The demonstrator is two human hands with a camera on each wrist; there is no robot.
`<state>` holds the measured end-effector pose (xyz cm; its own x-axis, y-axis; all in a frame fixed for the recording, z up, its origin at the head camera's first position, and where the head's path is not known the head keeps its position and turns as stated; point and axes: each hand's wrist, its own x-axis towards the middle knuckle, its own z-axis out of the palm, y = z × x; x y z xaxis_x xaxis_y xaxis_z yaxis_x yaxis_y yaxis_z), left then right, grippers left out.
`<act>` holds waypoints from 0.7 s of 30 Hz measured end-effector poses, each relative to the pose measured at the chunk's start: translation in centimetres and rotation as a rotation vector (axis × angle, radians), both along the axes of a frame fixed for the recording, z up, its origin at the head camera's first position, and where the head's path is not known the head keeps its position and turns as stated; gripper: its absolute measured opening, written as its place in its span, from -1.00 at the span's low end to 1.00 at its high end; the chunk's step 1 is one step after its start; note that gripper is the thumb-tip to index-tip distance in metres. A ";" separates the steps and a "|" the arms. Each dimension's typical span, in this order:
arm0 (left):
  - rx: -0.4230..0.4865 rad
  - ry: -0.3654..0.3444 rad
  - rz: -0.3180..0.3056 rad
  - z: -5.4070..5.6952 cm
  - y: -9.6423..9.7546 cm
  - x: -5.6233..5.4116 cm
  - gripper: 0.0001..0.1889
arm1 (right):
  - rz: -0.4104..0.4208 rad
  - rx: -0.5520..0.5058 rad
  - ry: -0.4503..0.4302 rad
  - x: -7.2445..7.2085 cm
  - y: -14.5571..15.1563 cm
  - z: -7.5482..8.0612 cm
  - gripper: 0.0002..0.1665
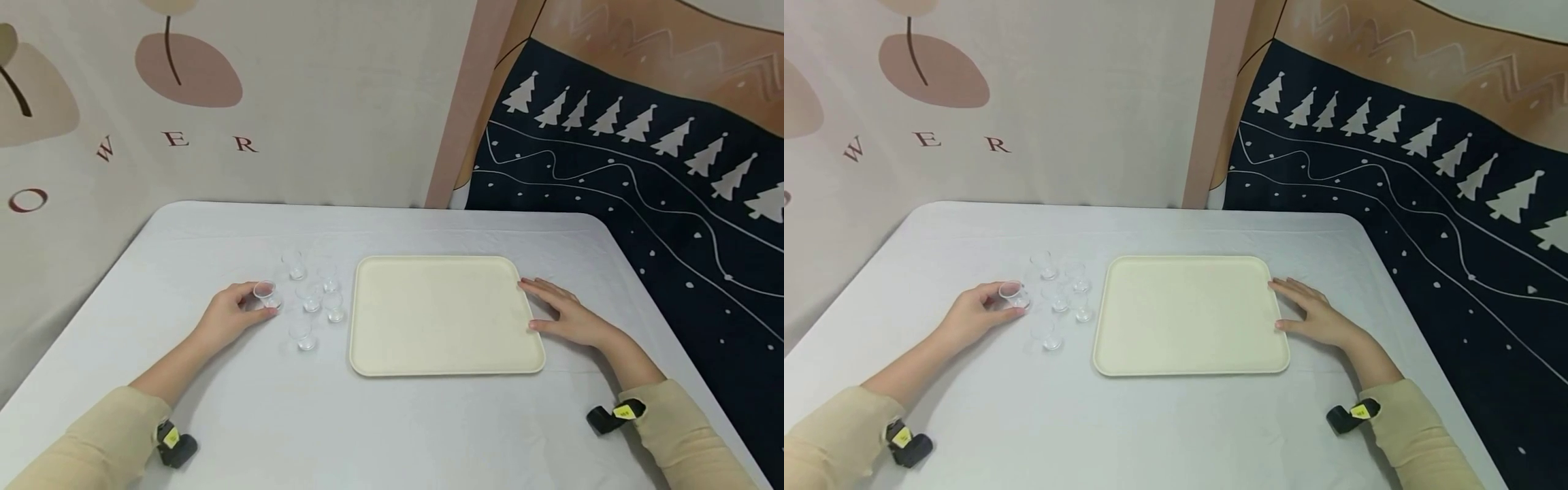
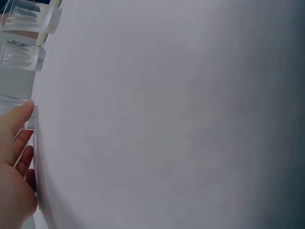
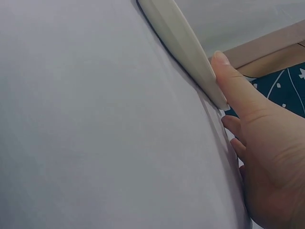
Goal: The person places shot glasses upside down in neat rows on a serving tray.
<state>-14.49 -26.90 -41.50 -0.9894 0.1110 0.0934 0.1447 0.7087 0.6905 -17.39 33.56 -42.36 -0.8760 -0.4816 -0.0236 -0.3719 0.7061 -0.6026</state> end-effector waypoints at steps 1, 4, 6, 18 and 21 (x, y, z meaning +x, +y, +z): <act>-0.001 0.003 -0.001 0.0 0.0 0.0 -0.48 | 0.001 -0.001 -0.002 0.0 0.0 0.0 -0.09; -0.005 0.007 0.003 -0.1 0.0 -0.1 -0.50 | 0.002 -0.002 -0.006 0.0 0.0 0.0 -0.08; -0.016 0.012 0.011 -0.2 0.0 -0.2 -0.52 | 0.002 -0.004 -0.008 0.0 0.0 0.0 -0.08; -0.010 0.003 0.082 0.5 -0.6 0.4 -0.48 | 0.005 -0.006 0.004 -0.2 0.2 -0.4 -0.08; 0.007 0.002 0.105 1.0 -0.5 0.6 -0.47 | 0.004 -0.007 0.004 -0.1 0.3 -0.3 -0.09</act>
<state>-13.89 -27.41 -40.46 -0.9953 0.0064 0.0962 0.0717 0.7155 0.6949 -17.53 33.82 -42.63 -0.8739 -0.4857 -0.0173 -0.3772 0.7004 -0.6060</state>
